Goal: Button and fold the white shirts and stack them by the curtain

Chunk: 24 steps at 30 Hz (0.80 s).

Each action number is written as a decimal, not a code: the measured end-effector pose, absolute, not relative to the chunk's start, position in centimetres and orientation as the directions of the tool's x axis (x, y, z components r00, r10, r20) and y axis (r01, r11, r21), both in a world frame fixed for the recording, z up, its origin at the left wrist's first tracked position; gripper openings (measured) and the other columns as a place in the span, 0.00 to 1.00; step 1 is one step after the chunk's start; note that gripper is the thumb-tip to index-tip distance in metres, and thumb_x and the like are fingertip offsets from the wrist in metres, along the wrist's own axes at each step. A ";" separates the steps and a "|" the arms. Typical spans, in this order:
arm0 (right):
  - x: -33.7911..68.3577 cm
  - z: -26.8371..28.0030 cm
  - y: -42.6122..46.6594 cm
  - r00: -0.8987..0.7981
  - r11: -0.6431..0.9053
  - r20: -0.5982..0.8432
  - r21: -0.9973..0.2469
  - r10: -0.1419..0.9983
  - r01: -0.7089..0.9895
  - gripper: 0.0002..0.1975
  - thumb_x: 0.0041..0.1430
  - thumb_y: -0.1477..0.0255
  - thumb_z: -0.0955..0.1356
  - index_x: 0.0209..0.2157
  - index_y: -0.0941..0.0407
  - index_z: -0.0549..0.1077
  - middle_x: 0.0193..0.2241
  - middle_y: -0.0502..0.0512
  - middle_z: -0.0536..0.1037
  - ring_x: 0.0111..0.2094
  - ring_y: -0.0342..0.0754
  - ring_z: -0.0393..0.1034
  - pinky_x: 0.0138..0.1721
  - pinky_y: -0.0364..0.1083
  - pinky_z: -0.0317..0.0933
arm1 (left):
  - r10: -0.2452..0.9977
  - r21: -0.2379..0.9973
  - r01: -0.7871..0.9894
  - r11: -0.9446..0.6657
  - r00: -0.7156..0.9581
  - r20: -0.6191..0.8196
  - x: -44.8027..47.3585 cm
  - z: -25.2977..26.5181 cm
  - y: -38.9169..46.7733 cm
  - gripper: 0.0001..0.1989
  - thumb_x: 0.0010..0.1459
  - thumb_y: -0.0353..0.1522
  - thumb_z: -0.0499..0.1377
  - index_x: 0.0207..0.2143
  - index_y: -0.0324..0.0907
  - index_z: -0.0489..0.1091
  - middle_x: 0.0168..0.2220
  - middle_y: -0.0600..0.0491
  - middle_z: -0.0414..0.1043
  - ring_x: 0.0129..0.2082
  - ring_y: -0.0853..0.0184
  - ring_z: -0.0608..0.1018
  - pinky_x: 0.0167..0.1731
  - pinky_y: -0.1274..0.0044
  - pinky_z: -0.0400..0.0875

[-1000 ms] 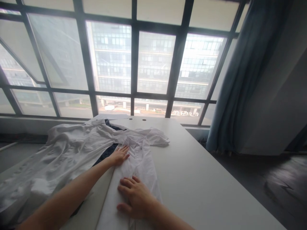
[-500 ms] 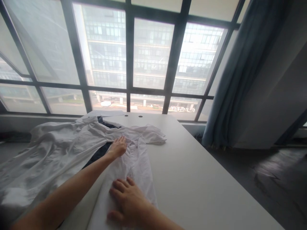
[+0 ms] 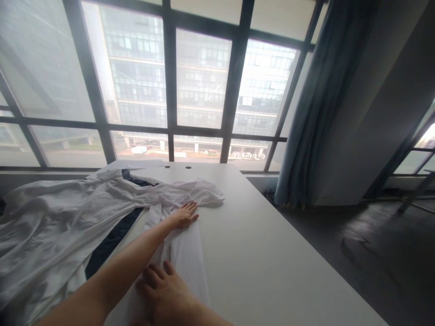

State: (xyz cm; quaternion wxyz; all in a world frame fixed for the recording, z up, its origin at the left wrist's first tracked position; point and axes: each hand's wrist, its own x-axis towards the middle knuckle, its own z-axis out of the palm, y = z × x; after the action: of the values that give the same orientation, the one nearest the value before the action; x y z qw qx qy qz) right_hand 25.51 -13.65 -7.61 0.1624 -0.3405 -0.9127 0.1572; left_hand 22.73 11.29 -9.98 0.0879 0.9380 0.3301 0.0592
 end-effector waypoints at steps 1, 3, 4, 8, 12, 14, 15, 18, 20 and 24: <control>25.5 -7.6 -13.6 -0.715 0.721 0.196 -0.398 0.671 0.568 0.34 0.63 0.53 0.64 0.65 0.56 0.58 0.65 0.66 0.60 0.67 0.60 0.48 0.66 0.62 0.39 | 0.626 0.197 0.606 -0.770 0.778 0.052 22.8 -10.0 11.7 0.32 0.69 0.43 0.42 0.68 0.31 0.49 0.71 0.39 0.42 0.70 0.56 0.47 0.67 0.65 0.41; 25.5 -7.5 -13.7 -0.709 0.722 0.211 -0.396 0.672 0.567 0.35 0.63 0.52 0.64 0.66 0.55 0.56 0.65 0.65 0.59 0.67 0.59 0.49 0.66 0.62 0.39 | 0.632 0.173 0.619 -0.767 0.775 0.030 23.1 -9.8 12.0 0.33 0.69 0.44 0.42 0.69 0.31 0.48 0.71 0.40 0.42 0.71 0.56 0.47 0.67 0.64 0.40; 25.5 -7.4 -13.9 -0.705 0.722 0.220 -0.395 0.674 0.568 0.36 0.63 0.52 0.64 0.66 0.55 0.56 0.65 0.65 0.59 0.66 0.59 0.49 0.66 0.62 0.39 | 0.644 0.151 0.634 -0.758 0.765 0.018 23.3 -9.6 12.0 0.34 0.69 0.45 0.42 0.69 0.32 0.48 0.71 0.40 0.41 0.71 0.56 0.46 0.67 0.63 0.40; 25.5 -7.1 -14.4 -0.688 0.721 0.247 -0.377 0.683 0.581 0.36 0.62 0.51 0.64 0.65 0.56 0.58 0.63 0.65 0.63 0.65 0.59 0.53 0.65 0.60 0.42 | 0.690 0.035 0.689 -0.724 0.720 0.071 23.3 -8.3 10.6 0.33 0.69 0.43 0.43 0.68 0.31 0.49 0.71 0.40 0.41 0.71 0.57 0.44 0.68 0.62 0.33; 25.4 -7.3 -14.4 -0.673 0.717 0.258 -0.340 0.693 0.608 0.34 0.61 0.51 0.66 0.62 0.57 0.63 0.61 0.65 0.66 0.63 0.58 0.56 0.64 0.59 0.44 | 0.653 0.055 0.652 -0.756 0.747 0.126 20.0 -7.4 7.6 0.30 0.70 0.41 0.42 0.68 0.33 0.51 0.70 0.42 0.44 0.71 0.58 0.46 0.68 0.62 0.36; 25.2 -7.5 -14.4 -0.673 0.723 0.268 -0.314 0.689 0.615 0.33 0.61 0.52 0.66 0.61 0.57 0.64 0.60 0.64 0.67 0.61 0.58 0.58 0.63 0.58 0.46 | 0.639 0.091 0.633 -0.769 0.764 0.090 17.1 -7.6 5.5 0.30 0.70 0.41 0.43 0.68 0.34 0.52 0.70 0.42 0.46 0.70 0.57 0.48 0.67 0.60 0.39; 25.0 -7.5 -14.3 -0.675 0.728 0.276 -0.303 0.684 0.614 0.31 0.61 0.53 0.67 0.59 0.57 0.65 0.59 0.64 0.69 0.60 0.58 0.60 0.62 0.58 0.48 | 0.629 0.111 0.621 -0.776 0.775 0.062 15.5 -7.8 4.4 0.30 0.70 0.42 0.44 0.68 0.35 0.53 0.70 0.41 0.47 0.70 0.57 0.49 0.67 0.59 0.41; 24.9 -6.9 -14.1 -0.669 0.745 0.326 -0.291 0.667 0.601 0.21 0.63 0.59 0.66 0.53 0.56 0.70 0.52 0.61 0.75 0.54 0.55 0.67 0.59 0.54 0.54 | 0.605 0.182 0.593 -0.784 0.796 0.011 10.4 -8.4 1.1 0.28 0.70 0.41 0.44 0.68 0.38 0.53 0.70 0.42 0.48 0.70 0.56 0.50 0.66 0.58 0.44; 25.8 -6.1 -13.7 -0.617 0.717 0.369 -0.292 0.695 0.633 0.13 0.65 0.67 0.64 0.48 0.56 0.73 0.47 0.59 0.78 0.48 0.52 0.70 0.55 0.52 0.57 | 0.605 0.231 0.584 -0.778 0.796 0.023 7.2 -8.5 -0.7 0.29 0.69 0.39 0.46 0.68 0.39 0.51 0.70 0.42 0.47 0.70 0.57 0.50 0.66 0.58 0.45; 30.9 -5.0 -11.8 -0.368 0.480 0.358 -0.308 0.858 0.821 0.19 0.53 0.84 0.63 0.44 0.57 0.76 0.44 0.59 0.79 0.48 0.51 0.70 0.53 0.50 0.59 | 0.612 0.319 0.568 -0.758 0.789 0.050 1.7 -8.1 -3.7 0.27 0.64 0.31 0.51 0.66 0.39 0.58 0.69 0.44 0.51 0.69 0.58 0.53 0.67 0.62 0.49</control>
State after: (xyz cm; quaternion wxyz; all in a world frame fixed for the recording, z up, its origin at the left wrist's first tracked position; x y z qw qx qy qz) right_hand 30.91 -11.80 -4.96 0.2402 -0.5082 -0.8261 0.0384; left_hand 1.67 -3.67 -8.11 0.1452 0.9346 0.3158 0.0759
